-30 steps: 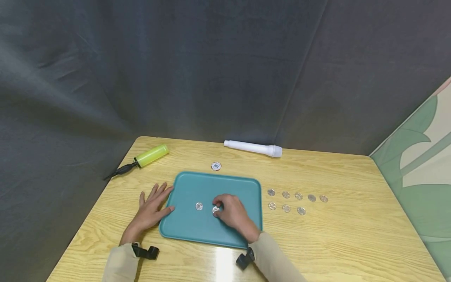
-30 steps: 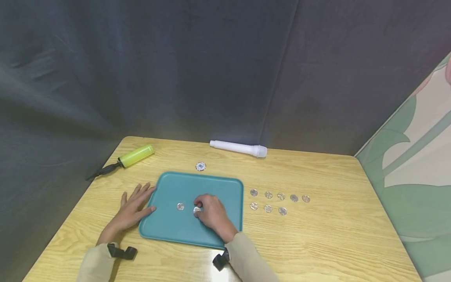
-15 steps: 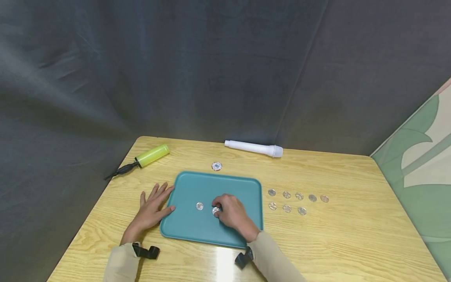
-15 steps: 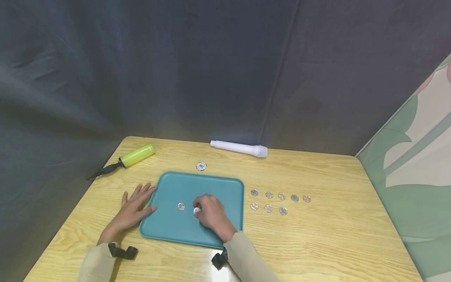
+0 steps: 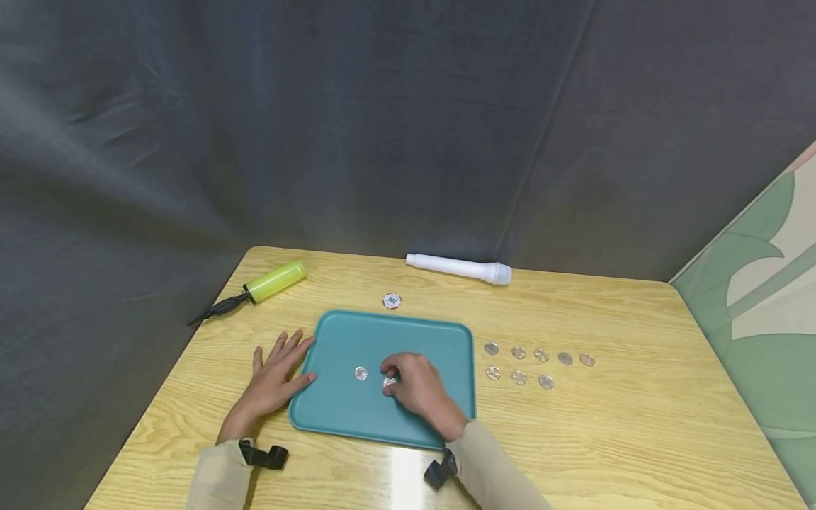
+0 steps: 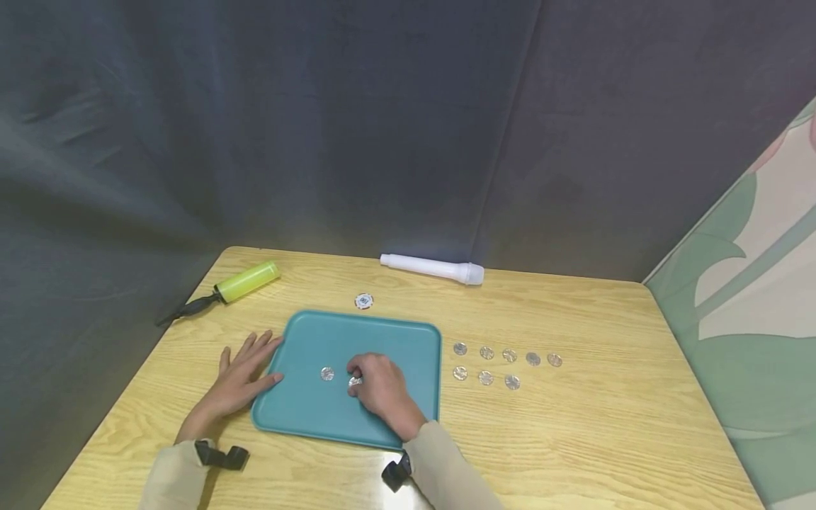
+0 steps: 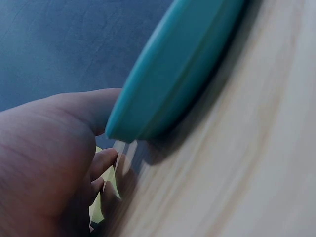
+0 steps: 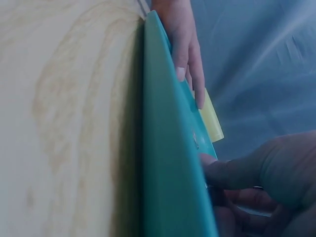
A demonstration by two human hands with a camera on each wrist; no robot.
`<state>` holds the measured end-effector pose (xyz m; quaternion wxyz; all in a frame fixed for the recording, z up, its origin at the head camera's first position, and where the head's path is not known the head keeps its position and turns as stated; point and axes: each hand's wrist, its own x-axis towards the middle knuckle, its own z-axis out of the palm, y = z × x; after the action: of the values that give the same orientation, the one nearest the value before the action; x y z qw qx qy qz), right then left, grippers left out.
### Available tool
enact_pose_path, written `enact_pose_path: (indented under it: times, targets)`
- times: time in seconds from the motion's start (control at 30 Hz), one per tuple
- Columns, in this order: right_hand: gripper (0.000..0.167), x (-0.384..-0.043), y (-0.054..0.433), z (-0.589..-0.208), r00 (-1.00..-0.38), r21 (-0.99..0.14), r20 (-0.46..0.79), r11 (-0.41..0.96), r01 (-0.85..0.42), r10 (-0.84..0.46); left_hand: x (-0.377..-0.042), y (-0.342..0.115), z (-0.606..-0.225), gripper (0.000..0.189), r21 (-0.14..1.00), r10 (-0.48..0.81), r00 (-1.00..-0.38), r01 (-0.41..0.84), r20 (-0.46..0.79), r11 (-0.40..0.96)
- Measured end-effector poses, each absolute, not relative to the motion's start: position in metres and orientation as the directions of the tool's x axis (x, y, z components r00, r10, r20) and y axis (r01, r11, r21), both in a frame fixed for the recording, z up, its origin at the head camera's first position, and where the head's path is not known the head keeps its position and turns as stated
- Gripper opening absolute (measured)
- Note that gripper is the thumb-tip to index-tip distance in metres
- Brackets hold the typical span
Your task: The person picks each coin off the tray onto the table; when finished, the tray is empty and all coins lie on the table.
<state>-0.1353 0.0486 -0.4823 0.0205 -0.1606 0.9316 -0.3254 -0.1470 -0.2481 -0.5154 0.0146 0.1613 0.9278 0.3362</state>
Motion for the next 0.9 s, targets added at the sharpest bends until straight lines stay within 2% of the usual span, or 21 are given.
enact_pose_path:
  times: [0.37, 0.9]
  targets:
    - [0.018, -0.1344, 0.0456, -0.4837, -0.944, -0.553, 0.090, 0.773, -0.311, -0.316, -0.1482, -0.2475, -0.5157, 0.068, 0.621, 0.303, -0.950, 0.279, 0.071, 0.732]
    - [0.021, -0.1335, 0.0437, -0.4842, -0.945, -0.529, 0.147, 0.784, -0.324, -0.291, -0.1467, -0.2469, -0.5146, 0.067, 0.627, 0.304, -0.948, 0.293, 0.093, 0.722]
